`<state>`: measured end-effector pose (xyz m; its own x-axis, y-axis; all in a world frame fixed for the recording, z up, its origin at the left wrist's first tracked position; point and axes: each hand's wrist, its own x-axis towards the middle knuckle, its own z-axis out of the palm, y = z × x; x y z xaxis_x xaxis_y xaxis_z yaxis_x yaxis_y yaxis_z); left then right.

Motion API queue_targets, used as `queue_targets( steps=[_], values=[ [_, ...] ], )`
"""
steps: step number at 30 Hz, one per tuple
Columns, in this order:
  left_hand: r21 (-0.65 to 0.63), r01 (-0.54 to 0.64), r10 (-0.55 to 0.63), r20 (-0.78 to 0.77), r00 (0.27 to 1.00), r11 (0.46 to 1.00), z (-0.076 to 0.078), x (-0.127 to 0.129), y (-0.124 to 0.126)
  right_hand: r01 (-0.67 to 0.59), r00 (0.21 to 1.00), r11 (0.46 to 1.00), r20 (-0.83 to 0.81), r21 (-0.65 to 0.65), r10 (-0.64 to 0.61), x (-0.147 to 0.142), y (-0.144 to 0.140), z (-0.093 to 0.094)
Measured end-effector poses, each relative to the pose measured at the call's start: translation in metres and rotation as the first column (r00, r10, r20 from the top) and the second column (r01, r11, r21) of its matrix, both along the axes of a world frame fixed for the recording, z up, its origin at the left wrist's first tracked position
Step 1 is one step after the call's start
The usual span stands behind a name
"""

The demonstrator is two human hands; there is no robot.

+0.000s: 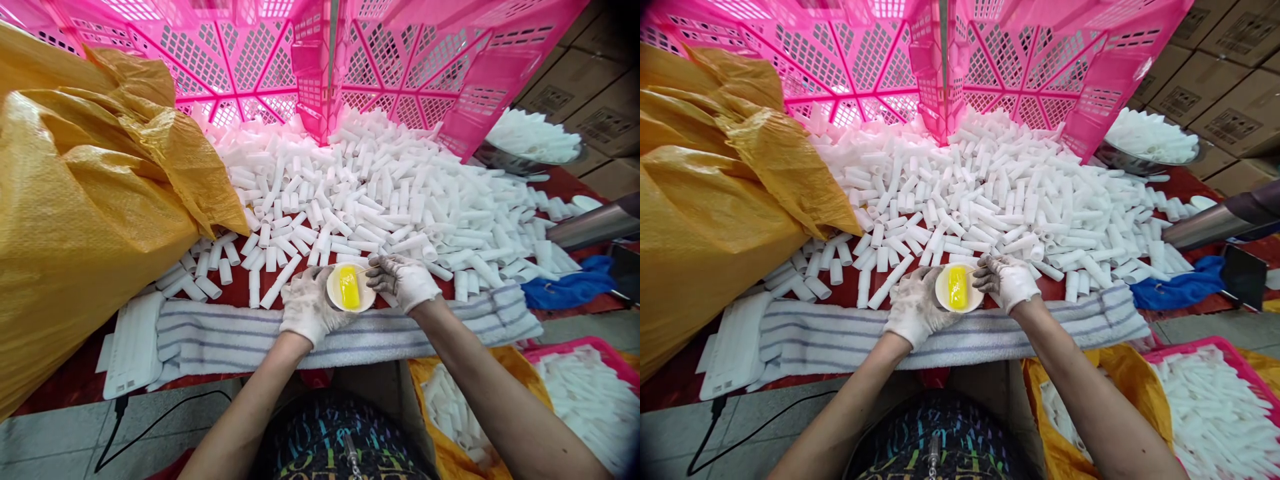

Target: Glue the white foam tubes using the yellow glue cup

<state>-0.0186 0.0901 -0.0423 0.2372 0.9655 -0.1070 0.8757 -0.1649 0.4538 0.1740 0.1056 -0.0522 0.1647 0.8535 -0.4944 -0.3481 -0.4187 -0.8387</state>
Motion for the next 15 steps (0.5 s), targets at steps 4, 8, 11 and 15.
queue_targets(
  steps=[4, 8, 11, 15],
  values=[
    [0.015, 0.001, -0.001, -0.022, 1.000, 1.000, -0.002, 0.002, 0.000, -0.045, 0.998, 0.998, 0.040, -0.055, 0.047, -0.001, 0.007, -0.002],
    [-0.010, 0.008, -0.008, -0.002, 1.000, 1.000, 0.006, 0.000, -0.002, -0.115, 0.968, 0.989, 0.213, -0.091, 0.133, 0.012, 0.016, 0.001],
    [-0.009, 0.013, -0.013, 0.005, 1.000, 1.000, 0.009, -0.002, -0.002, -0.155, 0.901, 0.982, 0.392, -0.110, 0.186, 0.021, 0.021, 0.008],
    [0.011, 0.033, -0.033, 0.028, 0.999, 0.999, -0.002, -0.003, -0.001, -0.280, 0.834, 0.944, 0.444, -0.173, 0.328, 0.028, 0.021, 0.013]
  ],
)
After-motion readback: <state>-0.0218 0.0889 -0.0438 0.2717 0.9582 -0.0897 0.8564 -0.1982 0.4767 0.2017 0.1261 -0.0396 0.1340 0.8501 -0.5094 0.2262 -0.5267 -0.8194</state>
